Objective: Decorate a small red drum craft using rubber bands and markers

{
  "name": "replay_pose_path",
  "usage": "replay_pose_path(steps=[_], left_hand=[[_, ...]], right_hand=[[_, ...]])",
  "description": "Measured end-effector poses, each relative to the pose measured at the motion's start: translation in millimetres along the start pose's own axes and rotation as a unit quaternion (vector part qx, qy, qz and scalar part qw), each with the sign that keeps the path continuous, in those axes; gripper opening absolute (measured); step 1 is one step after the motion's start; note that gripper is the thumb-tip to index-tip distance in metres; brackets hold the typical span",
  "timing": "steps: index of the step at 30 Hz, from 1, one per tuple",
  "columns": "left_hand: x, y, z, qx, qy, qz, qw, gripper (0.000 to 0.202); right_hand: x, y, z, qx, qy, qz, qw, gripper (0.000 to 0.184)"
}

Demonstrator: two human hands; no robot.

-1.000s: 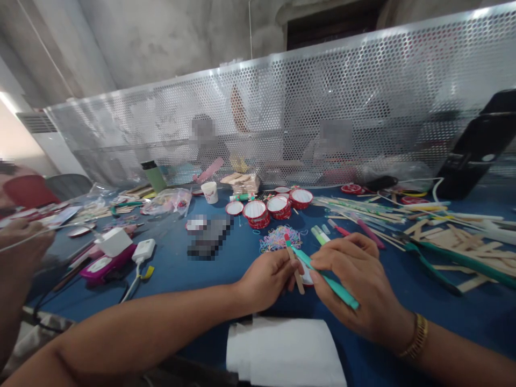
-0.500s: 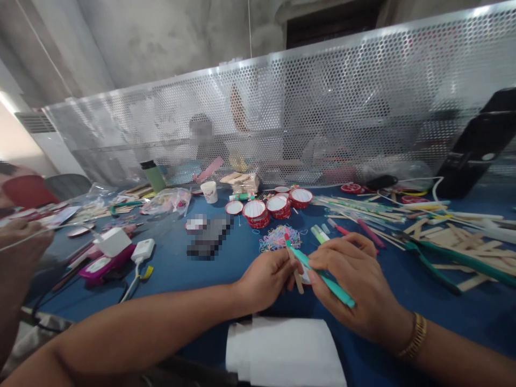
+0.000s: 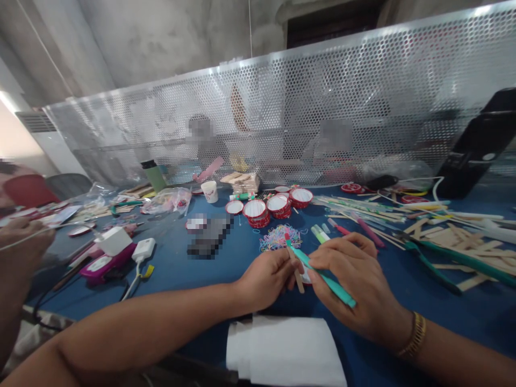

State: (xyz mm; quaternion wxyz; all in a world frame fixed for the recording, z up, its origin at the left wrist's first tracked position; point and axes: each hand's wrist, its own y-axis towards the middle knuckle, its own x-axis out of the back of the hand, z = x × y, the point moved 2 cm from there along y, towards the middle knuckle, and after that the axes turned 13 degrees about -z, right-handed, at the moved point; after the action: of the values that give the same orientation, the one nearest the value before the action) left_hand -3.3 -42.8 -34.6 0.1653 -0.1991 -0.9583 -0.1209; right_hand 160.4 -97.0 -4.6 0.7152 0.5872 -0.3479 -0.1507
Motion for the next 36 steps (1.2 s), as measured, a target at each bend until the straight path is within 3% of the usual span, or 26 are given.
replay_pose_path(steps=[36], left_hand=[[-1.0, 0.4, -0.1, 0.001, 0.001, -0.003, 1.000, 0.042]], right_hand=[[0.6, -0.3, -3.0, 0.002, -0.008, -0.004, 1.000, 0.003]])
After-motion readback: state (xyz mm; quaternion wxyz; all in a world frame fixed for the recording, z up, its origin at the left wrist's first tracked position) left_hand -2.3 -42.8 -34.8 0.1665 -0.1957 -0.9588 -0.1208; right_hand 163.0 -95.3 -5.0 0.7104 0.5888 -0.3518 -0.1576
